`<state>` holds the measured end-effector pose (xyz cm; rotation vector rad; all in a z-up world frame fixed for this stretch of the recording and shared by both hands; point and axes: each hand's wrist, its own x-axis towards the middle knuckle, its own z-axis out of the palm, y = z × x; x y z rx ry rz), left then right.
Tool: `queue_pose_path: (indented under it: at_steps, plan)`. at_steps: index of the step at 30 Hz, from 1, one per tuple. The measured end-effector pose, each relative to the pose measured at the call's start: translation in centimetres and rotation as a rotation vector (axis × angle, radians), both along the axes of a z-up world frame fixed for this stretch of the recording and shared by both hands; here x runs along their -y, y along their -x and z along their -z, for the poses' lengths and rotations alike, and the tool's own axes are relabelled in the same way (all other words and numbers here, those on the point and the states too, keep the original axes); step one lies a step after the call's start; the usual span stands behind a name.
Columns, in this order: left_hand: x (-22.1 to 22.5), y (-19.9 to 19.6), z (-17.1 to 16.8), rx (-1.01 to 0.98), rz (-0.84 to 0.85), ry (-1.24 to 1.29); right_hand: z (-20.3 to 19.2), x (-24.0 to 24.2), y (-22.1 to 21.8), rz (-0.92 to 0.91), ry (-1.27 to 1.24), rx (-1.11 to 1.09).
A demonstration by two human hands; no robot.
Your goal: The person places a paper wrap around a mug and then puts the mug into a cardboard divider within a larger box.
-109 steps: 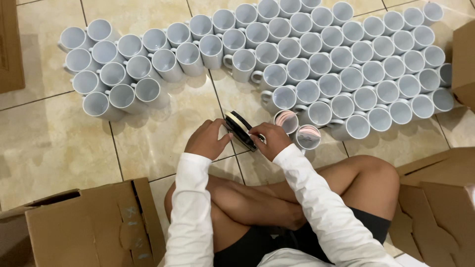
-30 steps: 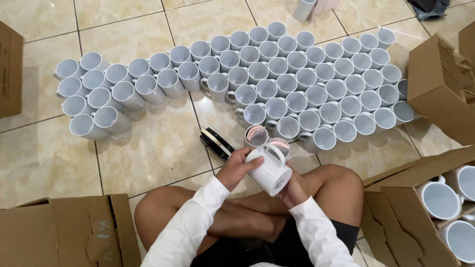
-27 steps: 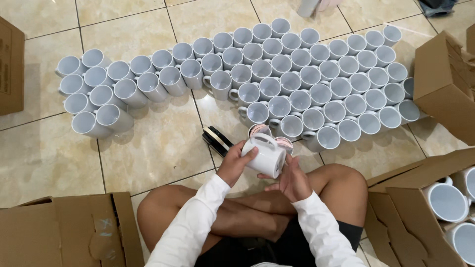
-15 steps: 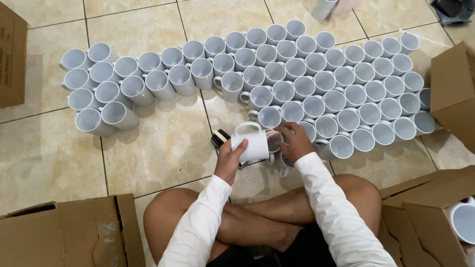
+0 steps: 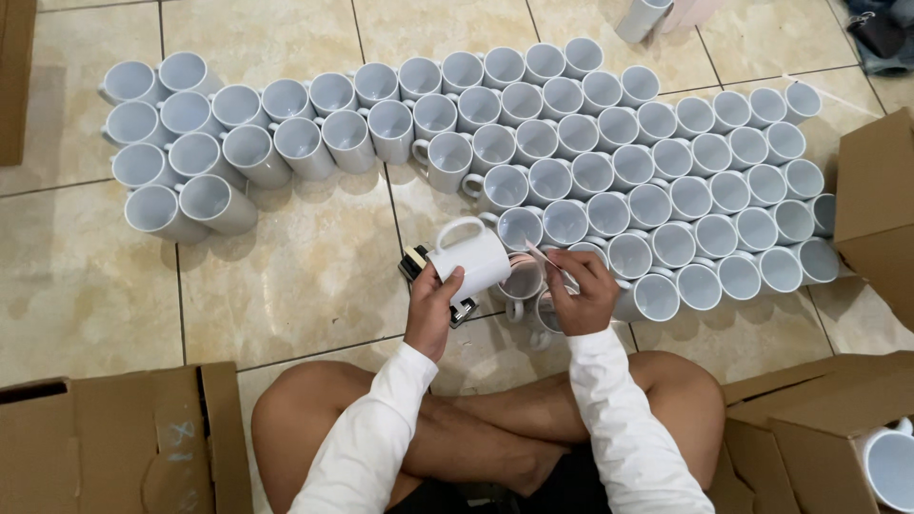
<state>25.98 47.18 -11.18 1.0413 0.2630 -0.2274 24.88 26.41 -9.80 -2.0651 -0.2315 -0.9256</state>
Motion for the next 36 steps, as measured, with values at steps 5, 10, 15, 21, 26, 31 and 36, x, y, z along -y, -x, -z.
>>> queue_pose_path:
  at_steps: [5,10,15,21,26,31,36]
  plan:
    - [0.7,1.0,-1.5,0.020,0.030,0.047,-1.6,-4.6,1.7,-0.103,0.025,0.169]
    - [1.3,1.4,-1.5,0.070,0.067,0.073,0.0,-7.1,3.0,-0.152,0.292,0.072]
    - [0.1,0.6,-1.6,0.082,0.089,0.059,-1.4,-5.4,2.8,-0.302,0.228,-0.038]
    - [0.0,1.0,-1.5,0.014,0.190,0.182,-1.4,-2.6,0.9,-0.549,-0.083,-0.315]
    - [-0.3,1.0,-2.3,-0.012,0.205,0.228,0.6,-2.2,0.8,-0.691,-0.278,-0.458]
    - [-1.2,0.5,-3.2,0.148,0.268,0.002,1.1,-1.6,0.5,-0.686,-0.368,-0.431]
    - [-1.7,0.1,-1.9,0.397,0.264,-0.296,0.2,-1.2,1.0,-0.659,-0.463,-0.380]
